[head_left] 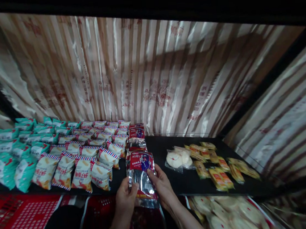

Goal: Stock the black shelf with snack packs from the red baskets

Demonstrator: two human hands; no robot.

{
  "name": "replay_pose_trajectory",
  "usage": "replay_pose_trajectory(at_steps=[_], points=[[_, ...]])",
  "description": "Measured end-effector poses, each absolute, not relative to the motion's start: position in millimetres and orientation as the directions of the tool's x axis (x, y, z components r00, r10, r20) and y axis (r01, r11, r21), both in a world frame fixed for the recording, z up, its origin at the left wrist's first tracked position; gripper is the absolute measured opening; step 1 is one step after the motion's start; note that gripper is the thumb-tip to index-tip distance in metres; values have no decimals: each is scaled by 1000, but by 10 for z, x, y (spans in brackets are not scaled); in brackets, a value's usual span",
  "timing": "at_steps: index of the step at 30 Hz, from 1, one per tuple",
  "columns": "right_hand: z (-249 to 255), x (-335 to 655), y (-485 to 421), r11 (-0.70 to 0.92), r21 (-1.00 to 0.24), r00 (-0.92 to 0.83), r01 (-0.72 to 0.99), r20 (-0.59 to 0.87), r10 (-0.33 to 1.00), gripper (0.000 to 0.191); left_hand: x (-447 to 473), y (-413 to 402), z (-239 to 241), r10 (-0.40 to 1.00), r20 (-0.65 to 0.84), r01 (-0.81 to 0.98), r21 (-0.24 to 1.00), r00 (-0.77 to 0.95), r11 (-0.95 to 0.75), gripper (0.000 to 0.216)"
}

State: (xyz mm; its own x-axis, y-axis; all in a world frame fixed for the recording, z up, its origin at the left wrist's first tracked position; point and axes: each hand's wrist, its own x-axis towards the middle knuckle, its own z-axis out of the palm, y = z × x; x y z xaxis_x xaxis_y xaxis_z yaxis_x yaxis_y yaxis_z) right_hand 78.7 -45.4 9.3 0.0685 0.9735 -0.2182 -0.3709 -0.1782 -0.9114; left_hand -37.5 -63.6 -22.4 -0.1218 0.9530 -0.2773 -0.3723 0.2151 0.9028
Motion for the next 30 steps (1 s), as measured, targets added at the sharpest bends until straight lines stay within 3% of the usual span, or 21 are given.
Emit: replay_pose_trajectory(at_steps=[6,11,15,18,22,30], points=[[-25,826,-1,-34,-982,162,-184,-64,985,67,-383,-346,-360,961,-146,-121,985,-236,120,58],[-11,840,365,63,-970,177,233,106,978,68,-354,-90,-410,961,51,120,993,-271,-18,51],[-62,839,551,135,-732,95,668,264,960,45,-339,105,-465,950,139,318,947,-279,-45,43],[-108,802,612,100,-493,63,864,303,951,41,-315,189,-529,960,157,435,899,-230,-43,43],[-103,672,658,105,-328,11,939,334,943,43,-253,201,-571,969,147,509,860,-198,-27,45],[-35,412,990,232,-194,-179,953,257,950,45,-199,186,-557,976,108,573,819,-189,21,42]])
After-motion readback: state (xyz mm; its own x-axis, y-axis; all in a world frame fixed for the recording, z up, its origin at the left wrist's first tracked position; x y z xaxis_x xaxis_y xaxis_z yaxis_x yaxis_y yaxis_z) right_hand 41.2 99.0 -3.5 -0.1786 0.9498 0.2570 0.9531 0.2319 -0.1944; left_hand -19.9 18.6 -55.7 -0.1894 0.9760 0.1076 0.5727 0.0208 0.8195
